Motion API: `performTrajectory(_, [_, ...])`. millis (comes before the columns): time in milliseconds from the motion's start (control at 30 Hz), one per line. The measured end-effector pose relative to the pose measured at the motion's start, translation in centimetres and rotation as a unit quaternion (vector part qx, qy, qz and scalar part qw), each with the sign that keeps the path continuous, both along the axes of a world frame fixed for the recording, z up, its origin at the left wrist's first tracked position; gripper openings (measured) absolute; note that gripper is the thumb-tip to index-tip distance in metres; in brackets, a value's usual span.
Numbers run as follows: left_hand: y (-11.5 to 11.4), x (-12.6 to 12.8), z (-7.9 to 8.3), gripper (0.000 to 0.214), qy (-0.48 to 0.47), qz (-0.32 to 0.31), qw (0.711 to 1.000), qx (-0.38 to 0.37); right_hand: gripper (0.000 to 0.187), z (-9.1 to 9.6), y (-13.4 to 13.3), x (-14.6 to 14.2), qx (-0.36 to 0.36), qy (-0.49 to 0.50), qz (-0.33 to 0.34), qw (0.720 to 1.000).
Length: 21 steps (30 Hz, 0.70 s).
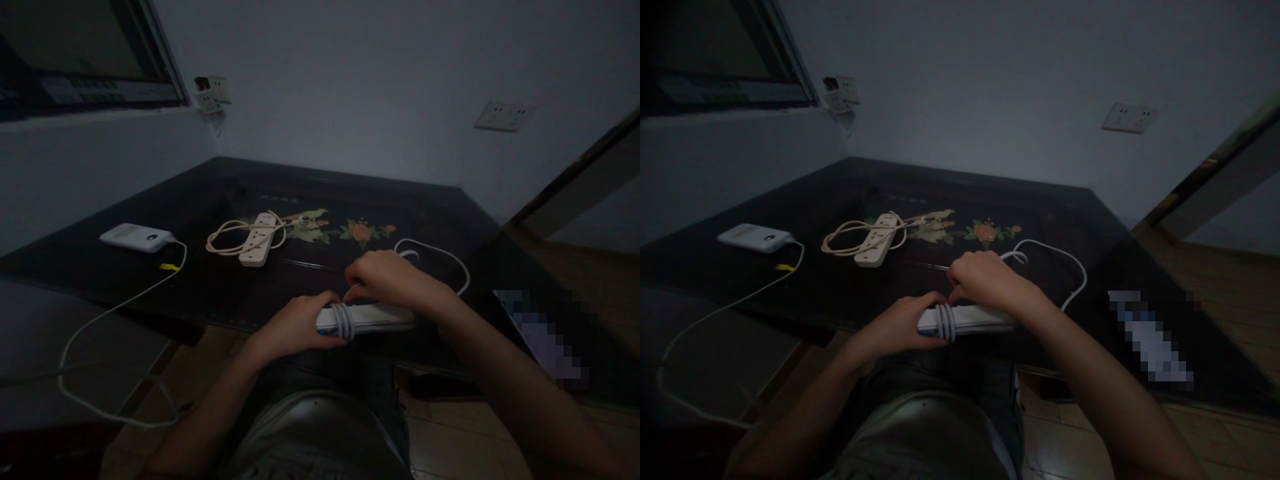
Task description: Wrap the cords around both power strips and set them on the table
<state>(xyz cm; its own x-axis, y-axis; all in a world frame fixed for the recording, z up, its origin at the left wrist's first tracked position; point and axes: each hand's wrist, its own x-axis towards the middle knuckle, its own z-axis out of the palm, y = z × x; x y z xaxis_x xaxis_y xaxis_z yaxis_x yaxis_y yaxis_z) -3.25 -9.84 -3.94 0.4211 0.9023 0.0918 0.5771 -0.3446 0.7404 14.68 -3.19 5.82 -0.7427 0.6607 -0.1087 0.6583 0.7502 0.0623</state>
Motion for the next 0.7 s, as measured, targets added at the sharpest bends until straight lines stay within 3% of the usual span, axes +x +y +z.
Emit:
performTrajectory(133, [0.3,0.4,-0.4,0.063,-0.018,0.025,0.998,0.046,0.013,1.0,-1.6,-0.2,0.005,-0.01,-0.01,1.0])
performTrajectory(333, [0.6,-0.1,-0.9,0.06,-0.062,0.075,0.993,0.064,0.015,1.5,-3.6,0.4,0.029,0.0,-0.021,0.999])
performTrajectory(500, [0.7,-1.2,-1.2,0.056,-0.07,0.153,0.982,0.09,0.018,1.6,-5.2,1.0,0.052,0.031,-0.005,0.998])
performTrajectory(700, [0.7,-2.1,-0.4,0.051,-0.118,0.212,0.967,0.078,0.022,0.6,-5.6,0.5,0.04,0.085,-0.069,0.993])
